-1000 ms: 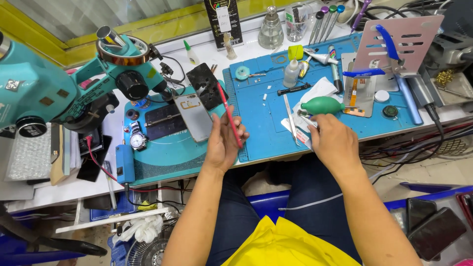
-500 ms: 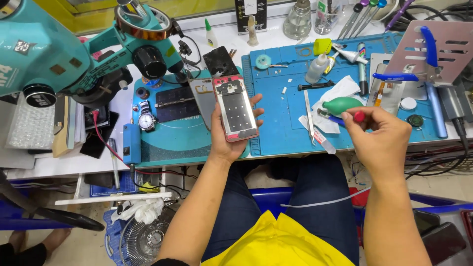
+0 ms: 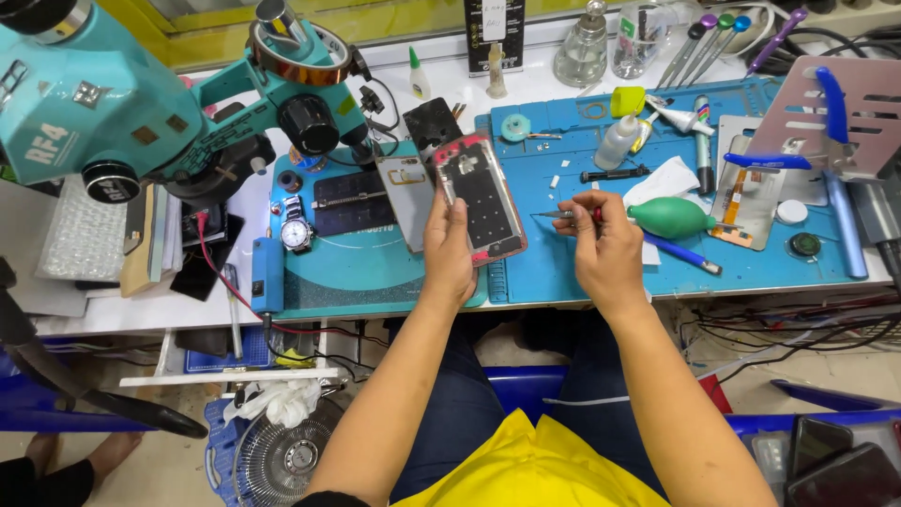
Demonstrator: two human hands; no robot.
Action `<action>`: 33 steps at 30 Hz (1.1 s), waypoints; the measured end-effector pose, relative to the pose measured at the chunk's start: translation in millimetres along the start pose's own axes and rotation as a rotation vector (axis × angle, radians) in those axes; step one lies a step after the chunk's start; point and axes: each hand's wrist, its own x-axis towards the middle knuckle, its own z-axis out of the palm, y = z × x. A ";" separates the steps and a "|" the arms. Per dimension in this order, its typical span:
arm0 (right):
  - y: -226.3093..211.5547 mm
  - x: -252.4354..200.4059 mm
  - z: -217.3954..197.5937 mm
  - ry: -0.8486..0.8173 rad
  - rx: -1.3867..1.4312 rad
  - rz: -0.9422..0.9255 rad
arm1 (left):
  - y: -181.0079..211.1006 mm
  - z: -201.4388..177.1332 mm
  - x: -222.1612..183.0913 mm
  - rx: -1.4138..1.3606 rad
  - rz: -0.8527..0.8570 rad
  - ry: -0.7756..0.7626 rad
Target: Technician disassembling a mobile phone to access and repair internal components at a dedicated workstation.
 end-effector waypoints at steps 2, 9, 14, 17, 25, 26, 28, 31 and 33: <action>0.8 -0.6 3.9 -0.006 0.002 0.002 | -2.7 -4.2 -7.0 0.060 0.061 -0.030; 6.2 4.6 4.9 0.021 0.035 0.011 | 9.9 -1.1 -9.2 0.178 0.195 -0.102; -5.0 10.5 -11.1 0.113 0.194 0.024 | 1.3 0.3 -11.4 0.239 0.149 -0.170; -18.9 10.4 -19.3 0.145 0.300 0.060 | -4.5 -3.6 -10.1 0.285 0.121 -0.208; -42.8 4.6 -13.4 0.096 0.372 0.089 | 0.6 -0.6 -14.5 0.327 0.118 -0.214; -43.9 3.6 -11.8 0.093 0.376 0.097 | 1.4 0.1 -15.4 0.330 0.126 -0.207; -45.4 1.9 -8.8 0.091 0.381 0.102 | 2.0 0.2 -15.2 0.333 0.135 -0.201; -46.4 -0.2 -6.1 0.083 0.380 0.111 | -6.2 -4.3 -10.6 0.357 0.140 -0.200; -47.3 -1.0 -5.4 0.074 0.378 0.116 | -20.5 -11.3 -5.1 0.392 0.133 -0.185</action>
